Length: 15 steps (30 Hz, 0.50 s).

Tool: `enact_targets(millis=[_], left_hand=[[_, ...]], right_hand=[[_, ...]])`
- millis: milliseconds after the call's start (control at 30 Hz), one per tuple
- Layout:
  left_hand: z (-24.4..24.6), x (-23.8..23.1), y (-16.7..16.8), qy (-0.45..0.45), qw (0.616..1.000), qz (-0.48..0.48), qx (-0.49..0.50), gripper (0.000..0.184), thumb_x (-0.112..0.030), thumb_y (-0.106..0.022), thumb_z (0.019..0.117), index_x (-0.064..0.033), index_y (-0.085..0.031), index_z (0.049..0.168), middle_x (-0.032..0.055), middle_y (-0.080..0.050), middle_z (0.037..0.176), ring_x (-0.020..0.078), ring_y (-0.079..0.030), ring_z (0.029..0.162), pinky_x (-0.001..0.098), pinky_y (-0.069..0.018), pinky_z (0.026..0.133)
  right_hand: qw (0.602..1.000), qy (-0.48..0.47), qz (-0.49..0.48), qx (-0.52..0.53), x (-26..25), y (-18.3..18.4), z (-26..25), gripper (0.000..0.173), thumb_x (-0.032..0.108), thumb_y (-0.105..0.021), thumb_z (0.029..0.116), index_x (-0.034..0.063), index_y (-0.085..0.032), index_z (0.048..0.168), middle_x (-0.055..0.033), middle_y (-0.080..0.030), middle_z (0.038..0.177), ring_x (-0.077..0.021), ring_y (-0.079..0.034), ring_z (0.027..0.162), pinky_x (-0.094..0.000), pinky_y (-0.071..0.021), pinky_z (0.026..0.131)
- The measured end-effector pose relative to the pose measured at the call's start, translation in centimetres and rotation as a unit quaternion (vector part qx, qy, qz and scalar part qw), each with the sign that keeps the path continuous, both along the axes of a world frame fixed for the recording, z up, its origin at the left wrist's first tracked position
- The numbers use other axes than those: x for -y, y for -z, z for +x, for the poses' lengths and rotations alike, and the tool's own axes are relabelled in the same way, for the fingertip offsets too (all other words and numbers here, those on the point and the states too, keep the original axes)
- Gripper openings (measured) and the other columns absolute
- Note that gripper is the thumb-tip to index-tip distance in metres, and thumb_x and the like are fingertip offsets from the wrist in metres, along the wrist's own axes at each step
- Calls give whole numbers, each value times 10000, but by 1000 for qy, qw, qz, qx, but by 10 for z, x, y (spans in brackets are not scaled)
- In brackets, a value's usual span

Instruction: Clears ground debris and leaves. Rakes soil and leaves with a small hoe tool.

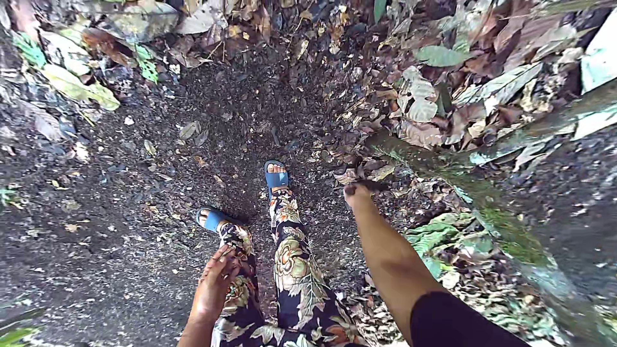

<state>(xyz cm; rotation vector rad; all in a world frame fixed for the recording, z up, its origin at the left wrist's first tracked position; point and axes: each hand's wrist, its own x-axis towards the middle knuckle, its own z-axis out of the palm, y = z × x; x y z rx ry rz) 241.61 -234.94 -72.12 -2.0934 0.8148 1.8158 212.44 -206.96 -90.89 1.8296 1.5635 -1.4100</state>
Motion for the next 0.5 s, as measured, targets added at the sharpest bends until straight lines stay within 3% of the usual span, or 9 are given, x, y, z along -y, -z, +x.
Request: enact_targets(millis=[67,133,200,267,367,500], left_hand=[[-3,1,-4,8,1000,-3,6,429,-182,-442,1030,-93,-489,1447,79,-687,1203,183,-707,964,346,-604,820],[-8,0,-8,15,1000,-2,10,414,-176,-438,1037,-92,-491,1439,76,-687,1194,177,-704,958,346,-601,819],[-17,-1,-11,26,1000,-3,-1,415,-178,-438,1032,-82,-494,1432,83,-692,1179,178,-704,945,345,-597,816],[-27,-1,-15,39,999,-2,-25,433,-186,-448,1023,-65,-496,1436,102,-685,1192,194,-699,959,362,-592,841],[-44,3,-22,67,996,-11,-53,449,-196,-457,1013,-50,-498,1436,116,-664,1250,209,-693,1006,376,-588,863],[-58,8,-30,126,987,-48,-88,441,-160,-519,993,-19,-531,1411,127,-663,1255,213,-683,1037,366,-582,878]], right_hand=[[998,31,-34,-53,44,0,-32,255,120,-454,1060,77,-419,1309,-82,-487,983,-152,-524,739,-305,-513,652],[986,93,-81,-113,73,-29,-56,150,53,-483,995,104,-450,1131,-59,-485,889,-139,-514,672,-287,-509,608],[966,127,-168,-150,70,-62,-58,48,96,-491,1003,142,-499,991,3,-541,746,-83,-563,592,-217,-538,579],[963,93,-207,-147,58,-88,-36,61,109,-491,1015,124,-532,974,16,-553,691,-57,-558,529,-178,-522,507],[982,-6,-150,-111,55,-106,1,73,55,-463,1031,77,-513,1080,-4,-532,722,-71,-516,495,-210,-494,456],[997,-30,-67,-9,74,-93,20,47,59,-506,1014,67,-474,1048,-26,-498,691,-103,-507,483,-250,-507,467]])
